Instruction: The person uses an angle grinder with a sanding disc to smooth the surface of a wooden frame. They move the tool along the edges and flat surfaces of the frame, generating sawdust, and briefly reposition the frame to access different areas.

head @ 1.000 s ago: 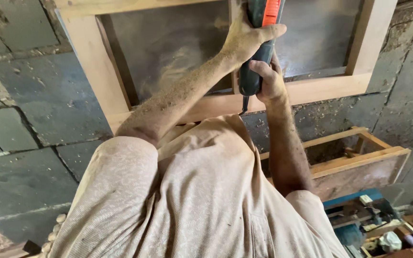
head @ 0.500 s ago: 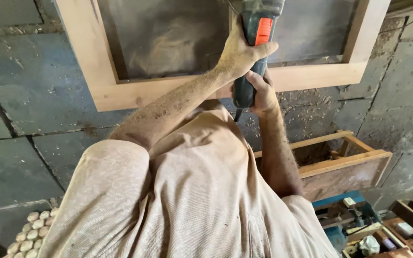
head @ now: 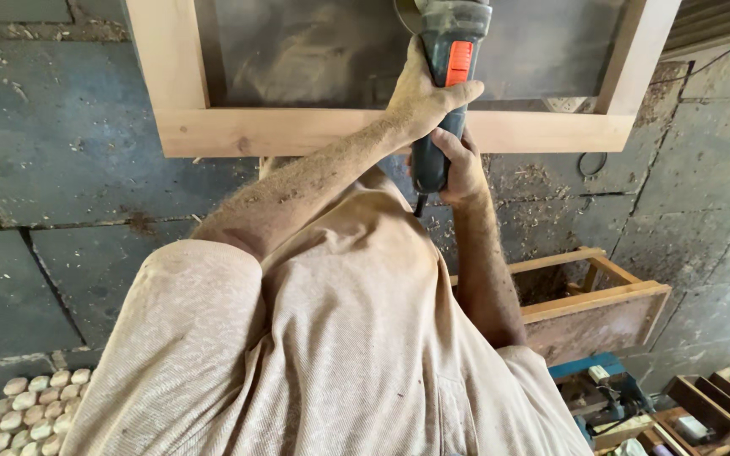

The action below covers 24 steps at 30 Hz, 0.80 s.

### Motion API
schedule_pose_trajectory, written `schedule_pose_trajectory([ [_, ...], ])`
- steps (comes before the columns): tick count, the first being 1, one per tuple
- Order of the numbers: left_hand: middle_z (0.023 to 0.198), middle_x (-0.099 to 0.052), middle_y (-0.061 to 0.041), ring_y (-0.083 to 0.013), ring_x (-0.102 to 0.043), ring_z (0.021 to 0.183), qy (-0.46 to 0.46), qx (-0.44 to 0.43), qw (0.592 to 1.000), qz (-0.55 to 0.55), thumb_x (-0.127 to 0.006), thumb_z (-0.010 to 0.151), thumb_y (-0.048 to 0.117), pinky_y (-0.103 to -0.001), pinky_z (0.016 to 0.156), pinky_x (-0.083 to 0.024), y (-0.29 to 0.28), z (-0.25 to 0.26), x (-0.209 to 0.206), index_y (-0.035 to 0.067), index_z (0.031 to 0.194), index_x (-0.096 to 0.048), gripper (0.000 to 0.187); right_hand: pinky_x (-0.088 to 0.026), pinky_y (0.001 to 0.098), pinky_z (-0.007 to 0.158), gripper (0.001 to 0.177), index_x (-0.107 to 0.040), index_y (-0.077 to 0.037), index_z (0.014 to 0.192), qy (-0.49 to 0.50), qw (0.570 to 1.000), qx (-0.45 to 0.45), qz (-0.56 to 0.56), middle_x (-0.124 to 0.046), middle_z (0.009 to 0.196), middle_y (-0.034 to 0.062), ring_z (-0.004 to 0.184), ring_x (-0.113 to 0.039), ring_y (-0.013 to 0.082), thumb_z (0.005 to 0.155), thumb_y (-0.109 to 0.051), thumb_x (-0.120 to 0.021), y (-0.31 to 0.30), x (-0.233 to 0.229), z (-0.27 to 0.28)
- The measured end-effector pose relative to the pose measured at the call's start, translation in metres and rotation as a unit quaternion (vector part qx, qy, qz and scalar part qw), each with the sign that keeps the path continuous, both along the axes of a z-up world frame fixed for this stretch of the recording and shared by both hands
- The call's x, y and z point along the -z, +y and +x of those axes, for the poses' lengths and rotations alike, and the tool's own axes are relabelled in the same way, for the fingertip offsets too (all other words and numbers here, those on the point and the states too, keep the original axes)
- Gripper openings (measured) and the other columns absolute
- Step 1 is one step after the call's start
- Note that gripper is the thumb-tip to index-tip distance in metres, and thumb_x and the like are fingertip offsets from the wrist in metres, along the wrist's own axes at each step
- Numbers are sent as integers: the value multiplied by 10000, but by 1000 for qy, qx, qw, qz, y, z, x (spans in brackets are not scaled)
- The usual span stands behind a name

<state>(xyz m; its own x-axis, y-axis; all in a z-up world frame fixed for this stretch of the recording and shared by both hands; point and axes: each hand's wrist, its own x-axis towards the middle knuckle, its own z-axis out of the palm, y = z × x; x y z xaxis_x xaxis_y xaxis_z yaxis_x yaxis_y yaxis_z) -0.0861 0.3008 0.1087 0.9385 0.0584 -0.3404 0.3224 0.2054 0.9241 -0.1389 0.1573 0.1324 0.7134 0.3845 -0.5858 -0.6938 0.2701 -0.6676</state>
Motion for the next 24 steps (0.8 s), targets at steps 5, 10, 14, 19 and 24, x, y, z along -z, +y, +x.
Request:
schedule_pose_trajectory([
  [5,1184,-604,-158,-239,-664,1075,-14,-1,1000,7,-887,762,316,-377,918,-597,-2,-13,-2,-22,1373,-316,902,-621,389,632,429,-517,-10,1280,6,1000,5,1,-679,961,154,738,-712,273,946,-230,-671,-2,-4,-11],
  [10,1192,-581,-171,-255,-657,1074,-3,12,1000,-11,-871,758,310,-384,900,-606,-9,-34,-3,-28,1376,-304,904,-618,387,623,461,-485,-36,1318,9,1000,8,6,-672,973,153,739,-710,271,943,-229,-670,-11,-4,-34],
  [14,1269,-539,-196,-280,-609,1167,-37,5,999,-21,-873,775,319,-396,950,-596,-22,-59,-3,-28,1439,-247,977,-616,386,624,505,-470,-58,1366,-18,999,-20,41,-654,999,152,747,-701,255,950,-249,-685,-30,7,-59],
  [19,1316,-570,-215,-300,-619,1206,-1,76,997,-30,-868,782,403,-406,1029,-559,-39,-109,-16,-16,1476,-233,1030,-625,384,767,556,-468,-23,1409,45,999,12,22,-652,1107,140,907,-703,242,945,-228,-694,-56,10,-110],
  [24,1352,-528,-220,-327,-574,1265,-14,65,998,8,-889,782,381,-435,1083,-500,-47,-117,-15,-25,1456,-243,1018,-630,356,900,669,-417,-42,1473,119,986,106,-49,-679,1203,85,1047,-722,212,886,-190,-701,-59,2,-127],
])
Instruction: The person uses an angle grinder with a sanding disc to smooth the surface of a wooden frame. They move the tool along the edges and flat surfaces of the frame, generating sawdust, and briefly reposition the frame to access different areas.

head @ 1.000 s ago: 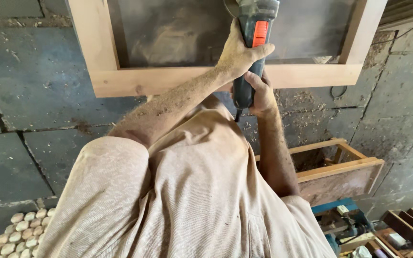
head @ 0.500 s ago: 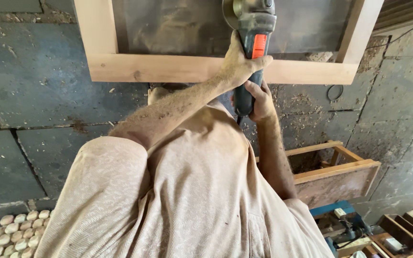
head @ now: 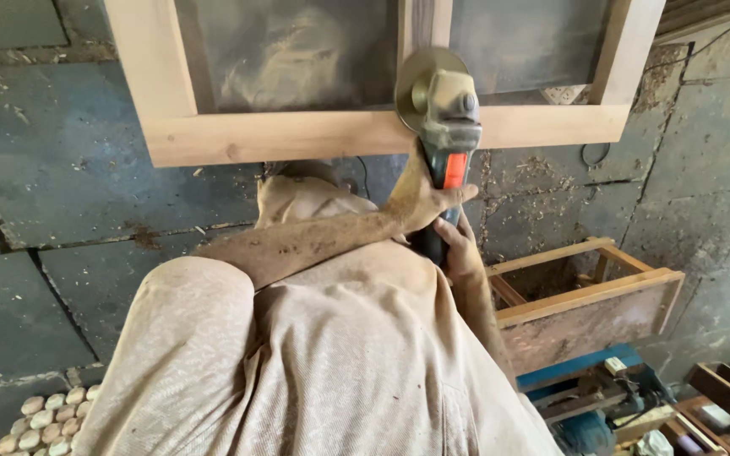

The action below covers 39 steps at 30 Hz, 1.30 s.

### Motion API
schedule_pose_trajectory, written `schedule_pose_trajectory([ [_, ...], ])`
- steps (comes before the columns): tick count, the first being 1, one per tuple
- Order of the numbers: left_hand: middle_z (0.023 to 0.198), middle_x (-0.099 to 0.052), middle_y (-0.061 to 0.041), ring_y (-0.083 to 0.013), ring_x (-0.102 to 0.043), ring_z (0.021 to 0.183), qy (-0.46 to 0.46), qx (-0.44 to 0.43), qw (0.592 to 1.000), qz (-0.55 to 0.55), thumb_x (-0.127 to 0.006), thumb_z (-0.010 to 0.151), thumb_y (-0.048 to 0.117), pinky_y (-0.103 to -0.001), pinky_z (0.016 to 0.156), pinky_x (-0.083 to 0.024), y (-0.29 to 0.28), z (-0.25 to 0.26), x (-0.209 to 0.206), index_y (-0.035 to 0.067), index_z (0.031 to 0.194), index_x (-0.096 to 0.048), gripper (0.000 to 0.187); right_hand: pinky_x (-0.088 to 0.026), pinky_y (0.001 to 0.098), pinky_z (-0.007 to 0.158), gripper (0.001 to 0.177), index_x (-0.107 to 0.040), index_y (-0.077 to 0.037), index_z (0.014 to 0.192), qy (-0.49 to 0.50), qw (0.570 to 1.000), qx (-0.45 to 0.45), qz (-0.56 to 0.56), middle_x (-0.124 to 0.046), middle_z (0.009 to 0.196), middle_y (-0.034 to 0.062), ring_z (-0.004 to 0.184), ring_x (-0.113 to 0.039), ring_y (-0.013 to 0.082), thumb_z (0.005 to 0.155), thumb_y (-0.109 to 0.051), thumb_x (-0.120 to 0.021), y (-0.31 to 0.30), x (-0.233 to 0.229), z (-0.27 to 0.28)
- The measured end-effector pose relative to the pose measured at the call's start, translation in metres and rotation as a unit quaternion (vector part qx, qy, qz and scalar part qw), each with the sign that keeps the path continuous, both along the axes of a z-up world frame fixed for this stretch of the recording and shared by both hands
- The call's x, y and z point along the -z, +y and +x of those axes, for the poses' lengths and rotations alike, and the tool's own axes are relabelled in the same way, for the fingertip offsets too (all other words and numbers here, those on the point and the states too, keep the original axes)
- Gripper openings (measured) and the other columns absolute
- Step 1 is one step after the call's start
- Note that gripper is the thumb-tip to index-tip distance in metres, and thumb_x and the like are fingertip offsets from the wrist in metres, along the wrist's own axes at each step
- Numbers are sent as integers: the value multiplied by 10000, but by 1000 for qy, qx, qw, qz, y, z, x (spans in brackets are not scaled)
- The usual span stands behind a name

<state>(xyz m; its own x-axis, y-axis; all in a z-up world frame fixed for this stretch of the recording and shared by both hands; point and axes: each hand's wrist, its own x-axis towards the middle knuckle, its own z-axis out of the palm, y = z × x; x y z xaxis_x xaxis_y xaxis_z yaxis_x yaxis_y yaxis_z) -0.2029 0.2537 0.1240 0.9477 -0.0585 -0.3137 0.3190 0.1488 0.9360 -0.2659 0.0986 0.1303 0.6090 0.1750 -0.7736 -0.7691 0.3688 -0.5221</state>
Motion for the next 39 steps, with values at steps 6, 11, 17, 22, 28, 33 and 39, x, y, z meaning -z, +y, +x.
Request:
schedule_pose_trajectory([
  [6,1237,-550,-195,-298,-596,1172,-67,-69,993,70,-928,789,367,-438,1031,-544,24,107,17,1,1365,-358,890,-633,407,662,529,-434,-46,1393,-122,987,-82,66,-660,1040,152,795,-716,277,988,-299,-662,32,8,104],
  [11,1095,-622,-158,-260,-707,953,5,-40,999,-2,-860,738,389,-395,829,-645,47,184,17,-2,1304,-374,842,-609,394,642,497,-459,-16,1394,-141,987,-62,41,-653,1012,159,746,-687,263,1024,-299,-631,53,5,168],
  [17,1122,-626,-156,-253,-694,1039,-36,-22,999,29,-886,809,391,-380,888,-617,27,168,13,-31,1321,-325,869,-601,380,615,442,-502,13,1299,-110,992,-52,31,-679,974,172,704,-697,275,1002,-300,-599,41,-6,158],
  [22,1130,-597,-146,-242,-700,1004,-1,-25,999,35,-865,792,388,-366,849,-632,18,139,13,-35,1355,-262,927,-601,385,625,446,-488,-15,1331,-135,986,-74,58,-656,954,157,714,-681,258,1009,-292,-623,32,-5,136],
  [28,1150,-606,-152,-243,-698,1037,-25,-46,999,16,-864,818,351,-373,874,-635,28,125,18,-17,1356,-304,859,-605,374,630,499,-485,-15,1359,-125,988,-78,39,-660,1009,141,733,-692,256,974,-279,-662,36,-5,125],
  [33,1169,-605,-156,-251,-683,1067,-37,-46,997,56,-874,827,352,-384,896,-602,21,107,21,-20,1362,-294,872,-599,370,629,490,-484,-29,1354,-121,989,-82,37,-661,997,146,741,-681,251,968,-273,-664,33,-10,109],
  [39,1186,-590,-170,-272,-664,1077,-13,-48,999,-6,-839,802,372,-400,892,-602,11,73,19,-37,1383,-235,933,-602,372,667,518,-467,-54,1380,-104,992,-71,33,-661,1018,132,809,-681,241,945,-246,-671,21,-8,76],
])
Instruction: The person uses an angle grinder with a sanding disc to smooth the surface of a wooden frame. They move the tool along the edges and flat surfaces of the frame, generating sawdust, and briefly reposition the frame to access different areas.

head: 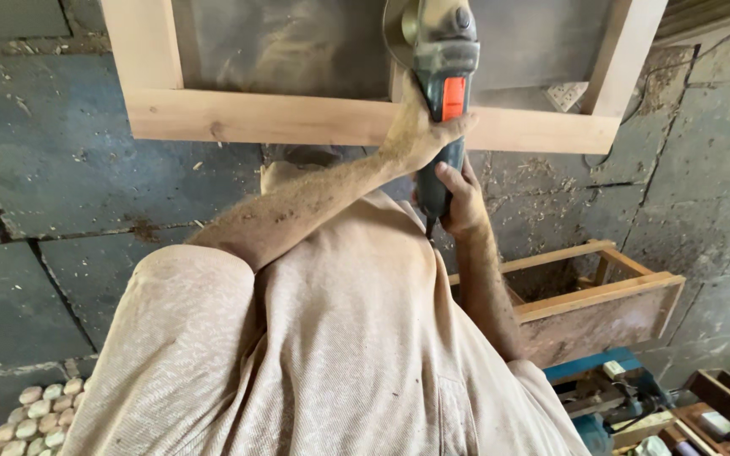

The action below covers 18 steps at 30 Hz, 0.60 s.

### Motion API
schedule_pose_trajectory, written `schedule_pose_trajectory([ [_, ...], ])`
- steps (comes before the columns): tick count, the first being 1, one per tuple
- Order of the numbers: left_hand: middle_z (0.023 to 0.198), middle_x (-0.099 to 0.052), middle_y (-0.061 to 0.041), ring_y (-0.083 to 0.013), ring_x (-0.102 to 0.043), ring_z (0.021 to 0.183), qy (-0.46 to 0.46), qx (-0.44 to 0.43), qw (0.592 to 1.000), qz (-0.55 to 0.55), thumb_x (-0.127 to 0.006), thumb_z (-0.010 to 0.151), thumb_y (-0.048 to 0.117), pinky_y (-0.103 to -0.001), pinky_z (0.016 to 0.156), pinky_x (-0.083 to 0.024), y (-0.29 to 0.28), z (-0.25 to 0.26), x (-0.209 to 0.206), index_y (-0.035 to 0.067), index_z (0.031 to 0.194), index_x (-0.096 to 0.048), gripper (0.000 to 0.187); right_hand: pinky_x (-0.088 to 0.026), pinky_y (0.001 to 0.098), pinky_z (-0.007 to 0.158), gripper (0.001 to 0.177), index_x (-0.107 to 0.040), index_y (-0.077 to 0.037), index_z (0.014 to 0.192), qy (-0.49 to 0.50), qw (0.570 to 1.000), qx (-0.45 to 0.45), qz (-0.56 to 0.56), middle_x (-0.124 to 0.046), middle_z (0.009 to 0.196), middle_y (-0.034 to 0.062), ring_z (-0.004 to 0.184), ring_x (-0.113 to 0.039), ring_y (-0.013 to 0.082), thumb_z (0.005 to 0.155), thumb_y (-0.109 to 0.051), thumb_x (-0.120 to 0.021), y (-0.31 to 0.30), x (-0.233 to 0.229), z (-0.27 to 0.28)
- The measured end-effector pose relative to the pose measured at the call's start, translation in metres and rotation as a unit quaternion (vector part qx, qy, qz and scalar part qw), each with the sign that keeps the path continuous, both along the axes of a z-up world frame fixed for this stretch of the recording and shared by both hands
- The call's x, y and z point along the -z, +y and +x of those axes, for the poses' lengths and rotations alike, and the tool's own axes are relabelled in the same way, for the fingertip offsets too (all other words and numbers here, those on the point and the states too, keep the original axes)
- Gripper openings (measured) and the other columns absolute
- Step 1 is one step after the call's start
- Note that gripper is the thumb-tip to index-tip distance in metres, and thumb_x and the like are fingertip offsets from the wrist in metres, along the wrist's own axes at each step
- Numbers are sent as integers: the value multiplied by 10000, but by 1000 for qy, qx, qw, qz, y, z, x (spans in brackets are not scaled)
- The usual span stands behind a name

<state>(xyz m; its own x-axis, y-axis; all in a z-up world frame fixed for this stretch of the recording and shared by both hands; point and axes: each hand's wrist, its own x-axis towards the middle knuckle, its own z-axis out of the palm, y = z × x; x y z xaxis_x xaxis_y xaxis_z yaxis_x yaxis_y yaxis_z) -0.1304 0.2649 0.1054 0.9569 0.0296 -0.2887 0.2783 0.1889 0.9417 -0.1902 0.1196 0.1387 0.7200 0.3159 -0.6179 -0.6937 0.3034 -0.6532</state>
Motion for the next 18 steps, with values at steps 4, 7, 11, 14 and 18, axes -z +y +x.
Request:
schedule_pose_trajectory([
  [4,1238,-562,-182,-274,-621,1165,-17,45,998,35,-845,853,414,-400,979,-588,-9,-46,-4,-36,1415,-263,926,-616,378,723,613,-438,-67,1451,27,999,11,-18,-668,1098,132,873,-697,249,902,-224,-660,-20,9,-43],
  [7,1248,-572,-182,-275,-623,1170,-28,66,997,40,-842,857,422,-406,994,-582,-21,-78,-10,-31,1425,-282,917,-616,412,717,604,-416,7,1460,67,998,15,-12,-642,1066,211,856,-693,302,954,-217,-659,-35,8,-83],
  [11,1263,-585,-181,-275,-625,1178,0,87,996,34,-839,862,433,-414,1014,-574,-19,-86,-12,-24,1437,-306,907,-616,356,906,669,-425,-26,1506,70,994,82,-7,-659,1223,121,1052,-708,220,902,-165,-678,-31,5,-106],
  [14,1273,-595,-181,-275,-627,1183,-12,77,996,32,-836,866,442,-420,1030,-567,-7,-69,-14,-20,1446,-325,900,-613,360,847,618,-455,-41,1437,52,997,62,-4,-673,1134,106,975,-708,220,890,-199,-697,-19,5,-78],
  [18,1289,-601,-178,-273,-627,1185,-66,29,997,-14,-822,876,459,-424,1040,-564,7,7,-7,-14,1465,-340,896,-585,374,615,529,-483,-37,1369,-24,1000,-17,3,-652,981,132,745,-676,249,959,-278,-713,-3,10,3],
])
